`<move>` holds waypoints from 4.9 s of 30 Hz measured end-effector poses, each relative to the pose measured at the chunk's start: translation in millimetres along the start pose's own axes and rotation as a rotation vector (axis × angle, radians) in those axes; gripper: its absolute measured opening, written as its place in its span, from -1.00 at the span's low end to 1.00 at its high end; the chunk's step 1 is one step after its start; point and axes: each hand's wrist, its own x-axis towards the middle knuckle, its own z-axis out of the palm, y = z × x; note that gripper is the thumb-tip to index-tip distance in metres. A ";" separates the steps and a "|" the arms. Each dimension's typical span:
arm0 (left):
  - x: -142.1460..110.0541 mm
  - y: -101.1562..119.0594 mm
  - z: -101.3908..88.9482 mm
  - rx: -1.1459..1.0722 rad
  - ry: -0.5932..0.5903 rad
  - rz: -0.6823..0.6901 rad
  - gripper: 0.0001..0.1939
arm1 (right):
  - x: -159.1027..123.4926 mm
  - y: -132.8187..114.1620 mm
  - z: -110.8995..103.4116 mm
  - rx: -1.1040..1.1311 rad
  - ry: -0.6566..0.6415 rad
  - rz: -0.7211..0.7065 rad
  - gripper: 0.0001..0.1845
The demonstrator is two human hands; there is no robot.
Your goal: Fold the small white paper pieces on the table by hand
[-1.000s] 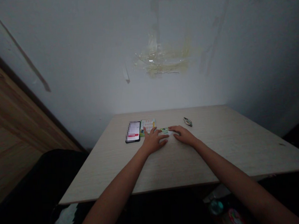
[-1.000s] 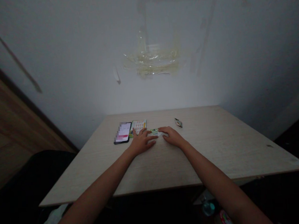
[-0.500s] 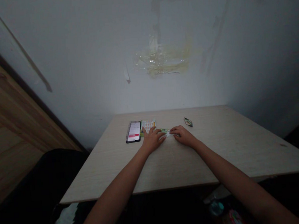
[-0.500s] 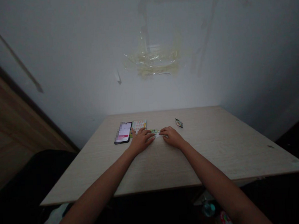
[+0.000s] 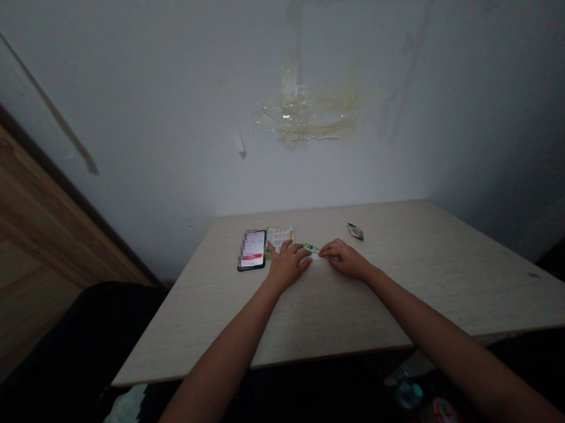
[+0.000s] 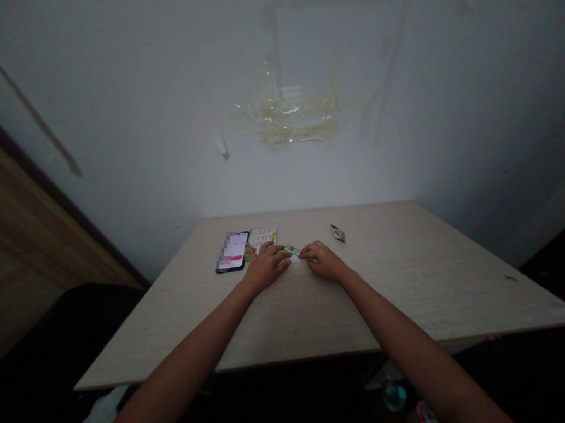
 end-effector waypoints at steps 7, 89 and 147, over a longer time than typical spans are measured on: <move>0.4 -0.1 -0.8 0.021 -0.008 -0.034 -0.69 | 0.2 5.9 3.0 -0.022 -0.002 0.003 -0.65; 18.7 -6.8 7.1 -0.206 0.078 -0.086 -0.87 | 21.6 1.1 19.4 -0.124 0.035 0.262 -0.79; 9.5 -7.1 -2.7 -0.178 -0.043 0.099 -0.79 | 17.6 14.3 21.7 -0.052 0.272 0.364 -0.81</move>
